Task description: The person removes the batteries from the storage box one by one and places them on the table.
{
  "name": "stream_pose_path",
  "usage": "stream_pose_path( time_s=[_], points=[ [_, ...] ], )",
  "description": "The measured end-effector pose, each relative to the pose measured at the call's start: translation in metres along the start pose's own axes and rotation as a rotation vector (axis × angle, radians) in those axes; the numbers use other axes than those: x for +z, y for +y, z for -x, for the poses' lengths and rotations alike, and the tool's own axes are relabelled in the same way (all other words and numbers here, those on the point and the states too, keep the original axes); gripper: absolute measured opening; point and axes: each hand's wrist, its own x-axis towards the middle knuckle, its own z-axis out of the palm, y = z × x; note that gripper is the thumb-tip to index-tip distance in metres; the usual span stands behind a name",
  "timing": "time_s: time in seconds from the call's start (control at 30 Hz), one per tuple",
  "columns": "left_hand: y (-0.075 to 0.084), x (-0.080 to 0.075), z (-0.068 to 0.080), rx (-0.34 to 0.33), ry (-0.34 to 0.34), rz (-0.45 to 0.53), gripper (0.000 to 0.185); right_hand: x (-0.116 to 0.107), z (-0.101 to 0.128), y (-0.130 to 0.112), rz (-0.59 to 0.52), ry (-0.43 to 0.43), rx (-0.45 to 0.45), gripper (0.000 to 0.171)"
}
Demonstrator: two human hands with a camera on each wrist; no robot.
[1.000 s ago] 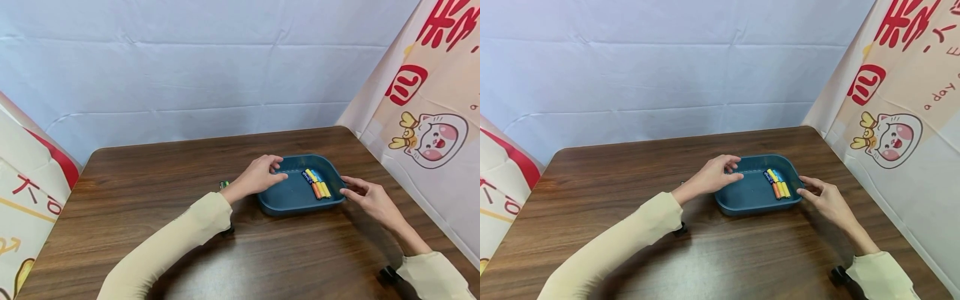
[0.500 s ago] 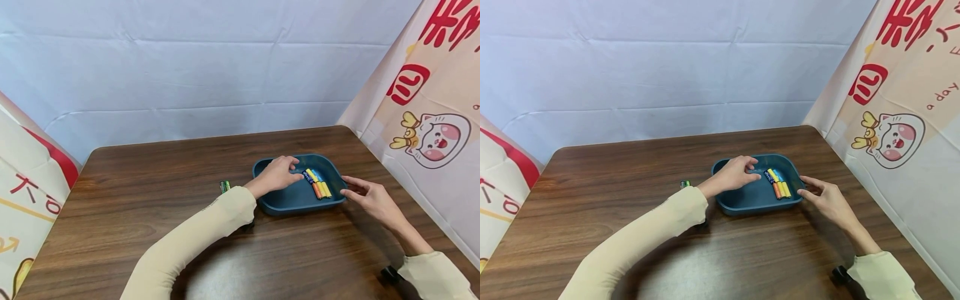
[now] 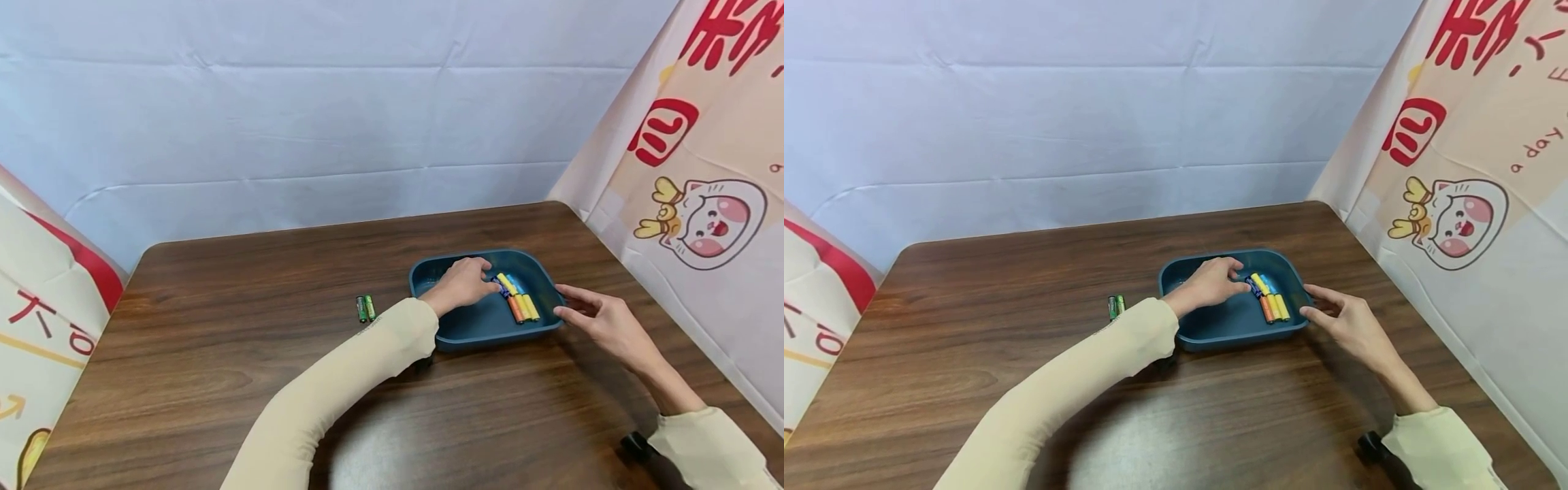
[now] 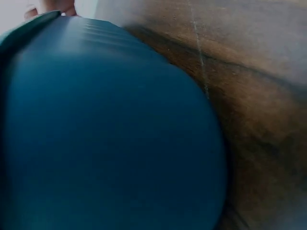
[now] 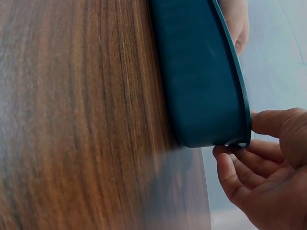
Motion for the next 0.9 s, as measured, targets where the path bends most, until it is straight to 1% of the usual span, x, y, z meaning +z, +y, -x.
stream_pose_path(
  time_s=[0.13,0.33,0.53,0.6,0.63,0.77,0.8,0.9],
  points=[
    [0.004,0.004,-0.005,-0.003,0.0,-0.036,0.054,0.0,0.0,0.001,0.003,0.001,0.003,0.048],
    [0.006,0.009,-0.011,-0.058,-0.005,-0.056,0.053,-0.001,0.0,0.0,-0.003,0.003,0.002,0.048],
    [0.006,0.011,-0.017,-0.073,-0.034,-0.088,0.054,-0.001,0.001,0.001,-0.007,0.003,0.005,0.047],
    [0.007,0.011,-0.018,-0.077,-0.041,-0.083,0.053,-0.001,0.001,0.002,-0.009,0.0,0.006,0.047],
    [0.007,0.01,-0.018,-0.078,-0.04,-0.077,0.052,-0.001,0.001,0.002,-0.011,-0.001,0.005,0.047],
    [0.008,0.011,-0.024,-0.083,-0.056,-0.05,0.027,-0.001,0.0,0.002,-0.009,0.001,0.004,0.047],
    [0.008,0.011,-0.025,-0.084,-0.058,-0.045,0.025,-0.001,0.0,0.002,-0.007,0.0,0.006,0.048],
    [0.008,0.015,-0.028,-0.095,-0.064,-0.048,0.037,-0.001,-0.001,0.0,0.0,-0.009,0.01,0.049]
  ],
)
